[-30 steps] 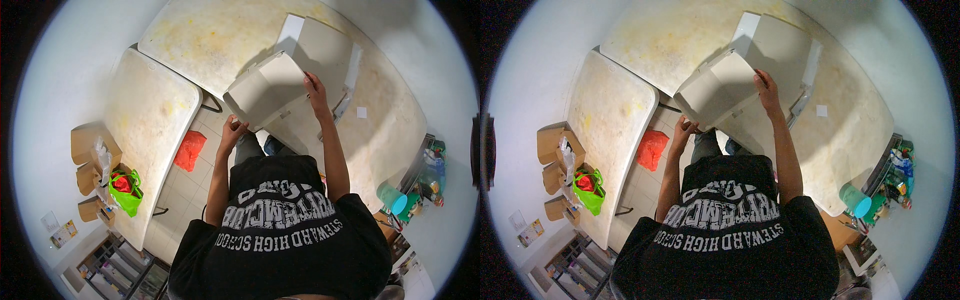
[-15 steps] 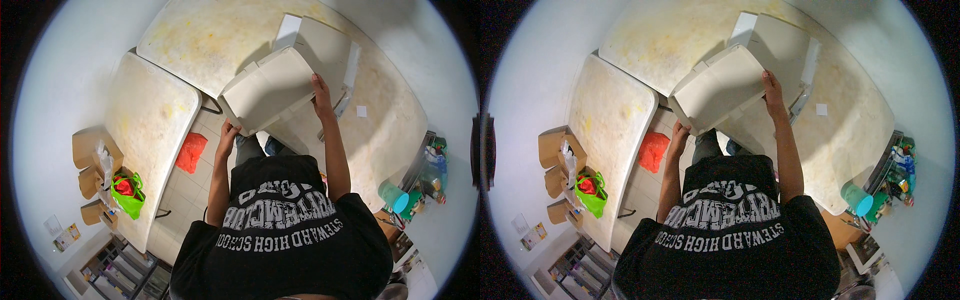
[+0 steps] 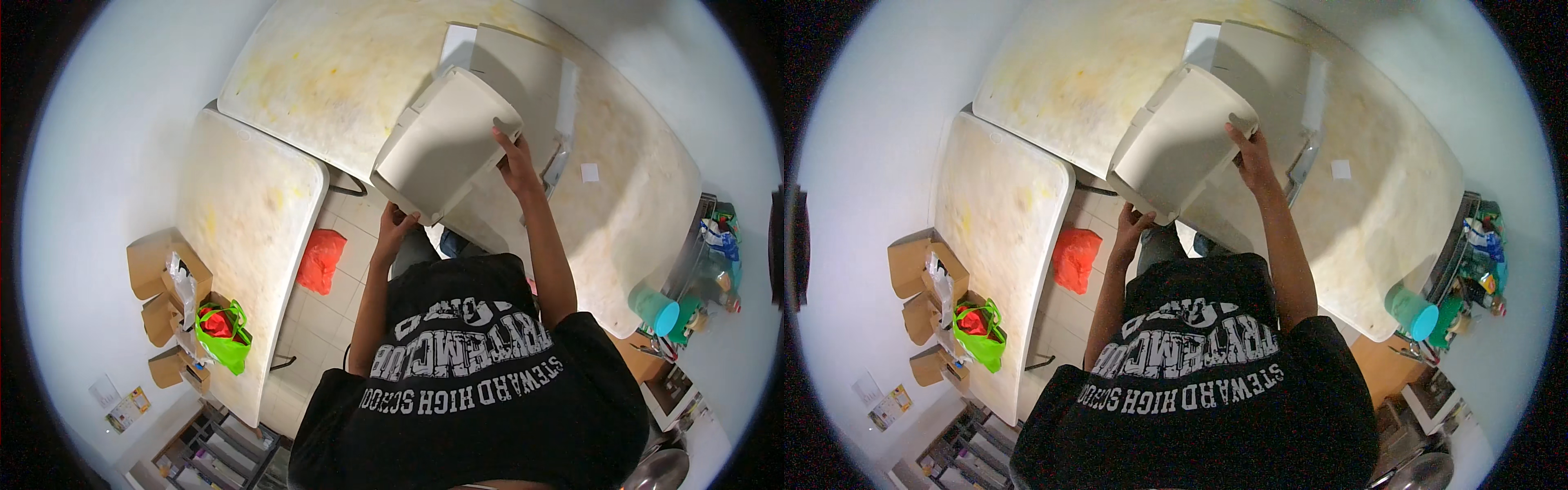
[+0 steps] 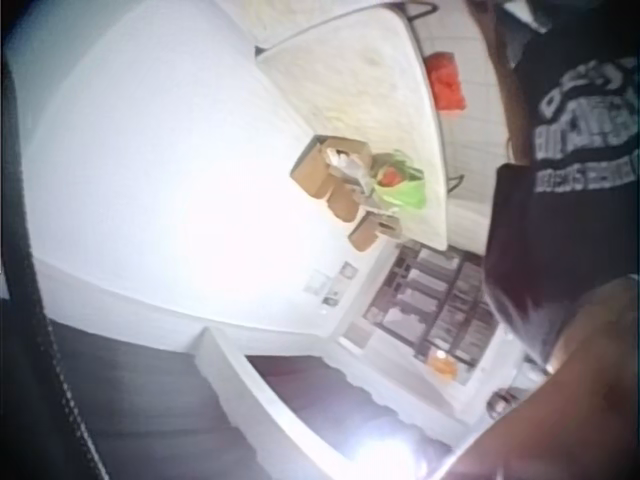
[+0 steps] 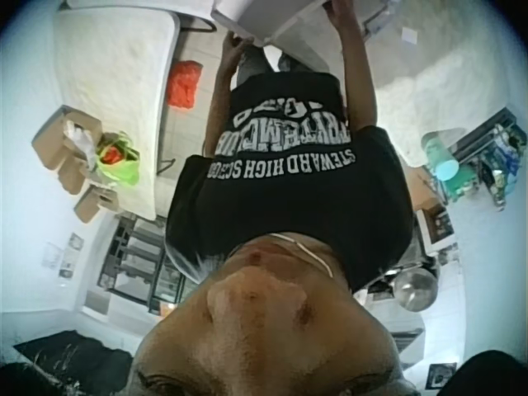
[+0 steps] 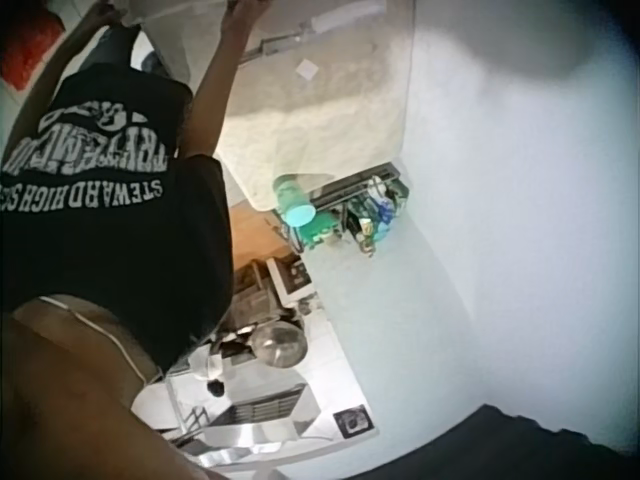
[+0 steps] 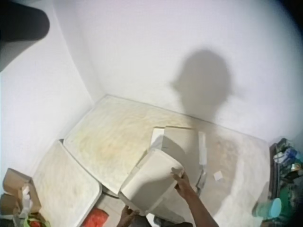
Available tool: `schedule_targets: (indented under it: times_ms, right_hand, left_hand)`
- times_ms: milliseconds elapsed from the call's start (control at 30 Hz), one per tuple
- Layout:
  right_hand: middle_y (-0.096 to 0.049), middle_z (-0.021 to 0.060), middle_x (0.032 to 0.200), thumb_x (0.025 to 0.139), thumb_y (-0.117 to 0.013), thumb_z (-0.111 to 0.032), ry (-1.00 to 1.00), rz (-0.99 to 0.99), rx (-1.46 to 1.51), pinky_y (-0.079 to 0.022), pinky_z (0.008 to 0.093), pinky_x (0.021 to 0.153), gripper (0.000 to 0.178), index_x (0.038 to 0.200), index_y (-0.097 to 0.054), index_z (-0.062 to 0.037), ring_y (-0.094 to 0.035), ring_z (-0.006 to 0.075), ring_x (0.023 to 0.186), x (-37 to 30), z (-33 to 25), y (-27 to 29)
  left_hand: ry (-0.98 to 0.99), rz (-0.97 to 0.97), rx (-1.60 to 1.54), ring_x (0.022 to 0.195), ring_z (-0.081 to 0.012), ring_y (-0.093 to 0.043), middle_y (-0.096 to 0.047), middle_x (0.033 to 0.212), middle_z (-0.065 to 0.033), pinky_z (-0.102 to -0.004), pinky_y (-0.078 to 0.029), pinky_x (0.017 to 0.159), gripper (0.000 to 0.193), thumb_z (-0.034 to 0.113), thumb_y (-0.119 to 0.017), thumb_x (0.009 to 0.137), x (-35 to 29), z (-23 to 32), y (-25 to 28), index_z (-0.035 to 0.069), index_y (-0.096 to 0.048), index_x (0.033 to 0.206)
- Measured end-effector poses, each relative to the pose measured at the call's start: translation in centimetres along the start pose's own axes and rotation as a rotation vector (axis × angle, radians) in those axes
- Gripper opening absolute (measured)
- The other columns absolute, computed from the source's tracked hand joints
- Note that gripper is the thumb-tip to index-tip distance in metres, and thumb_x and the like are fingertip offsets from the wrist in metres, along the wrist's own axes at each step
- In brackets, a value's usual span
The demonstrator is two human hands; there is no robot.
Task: The person assembles a white cardboard box by folding the panels and tabs into place by hand on a table.
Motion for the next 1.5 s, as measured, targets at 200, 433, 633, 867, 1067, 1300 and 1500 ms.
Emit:
schedule_targets:
  times_ms: [200, 433, 633, 867, 1067, 1300, 1500]
  right_hand:
    - [-0.061, 0.0072, 0.118, 0.088, -0.074, -0.023, -0.019, -0.016, -0.066, -0.055, 0.0344, 0.086, 0.051, 0.129, -0.051, -0.0032, -0.062, 0.0195, 0.106, -0.3, 0.5, -0.2]
    - [-0.06, 0.01, 0.118, 0.087, -0.075, -0.025, -0.009, -0.046, -0.056, -0.054, 0.0352, 0.086, 0.055, 0.128, -0.05, -0.0004, -0.063, 0.0207, 0.104, -0.6, 0.7, -0.7]
    - [-0.06, 0.012, 0.118, 0.086, -0.076, -0.029, -0.005, -0.044, -0.102, -0.054, 0.0361, 0.088, 0.06, 0.129, -0.048, 0.0021, -0.062, 0.0219, 0.104, -0.8, 0.8, -0.7]
    - [-0.058, 0.0141, 0.119, 0.085, -0.076, -0.031, -0.004, -0.059, -0.161, -0.052, 0.0356, 0.088, 0.064, 0.13, -0.047, 0.0049, -0.06, 0.0225, 0.106, -0.9, 0.9, -0.9]
    - [-0.058, 0.0133, 0.119, 0.086, -0.076, -0.031, 0.014, -0.066, -0.135, -0.052, 0.0363, 0.089, 0.062, 0.13, -0.048, 0.0034, -0.059, 0.0228, 0.108, -0.8, 1.0, -1.0]
    - [-0.058, 0.0129, 0.124, 0.086, -0.076, -0.033, -0.022, -0.107, -0.22, -0.044, 0.0384, 0.101, 0.062, 0.132, -0.051, 0.0019, -0.056, 0.0243, 0.116, -0.4, 1.7, -0.8]
    - [-0.058, 0.0122, 0.129, 0.089, -0.072, -0.034, 0.002, -0.181, -0.322, -0.038, 0.0373, 0.106, 0.06, 0.133, -0.052, 0.0017, -0.052, 0.0231, 0.12, -1.0, 1.6, -2.1]
  left_hand:
    - [-0.02, 0.003, 0.005, 0.092, -0.022, -0.067, -0.066, 0.11, -0.0165, -0.0339, -0.052, 0.081, 0.061, 0.024, -0.075, 0.086, -0.1, 0.8, -1.0, 0.0, -0.044, 0.133]
    - [0.033, -0.036, 0.022, 0.105, -0.0267, -0.063, -0.063, 0.118, -0.0202, -0.0387, -0.048, 0.091, 0.072, 0.028, -0.074, 0.085, -0.5, 1.8, -1.1, -0.001, -0.038, 0.141]
    - [0.019, -0.01, 0.014, 0.095, -0.0218, -0.064, -0.066, 0.107, -0.0149, -0.0345, -0.049, 0.083, 0.06, 0.029, -0.071, 0.088, -0.9, 1.8, -1.2, 0.001, -0.044, 0.135]
    - [-0.024, -0.01, -0.061, 0.087, -0.0174, -0.065, -0.067, 0.099, -0.0105, -0.0298, -0.049, 0.076, 0.047, 0.029, -0.066, 0.092, -0.8, 1.0, -0.9, 0.002, -0.051, 0.127]
    - [0.017, -0.015, -0.046, 0.086, -0.0182, -0.066, -0.068, 0.097, -0.0109, -0.0299, -0.049, 0.075, 0.046, 0.03, -0.065, 0.093, -0.5, 0.2, -0.7, 0.002, -0.051, 0.126]
    - [0.047, -0.037, 0.027, 0.084, -0.0182, -0.067, -0.069, 0.094, -0.0109, -0.0297, -0.048, 0.075, 0.044, 0.034, -0.065, 0.093, -0.2, -0.2, -0.7, -0.001, -0.055, 0.118]
    - [0.036, -0.061, 0.12, 0.084, -0.0216, -0.067, -0.068, 0.095, -0.0146, -0.033, -0.05, 0.08, 0.05, 0.033, -0.063, 0.095, 0.1, -0.2, -0.8, -0.008, -0.054, 0.121]
Point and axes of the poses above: each hand's wrist, its own x-axis towards the middle knuckle, its own y-axis out of the back of the hand, z = x × y, the point moved 6 cm from there along x, towards the middle knuckle
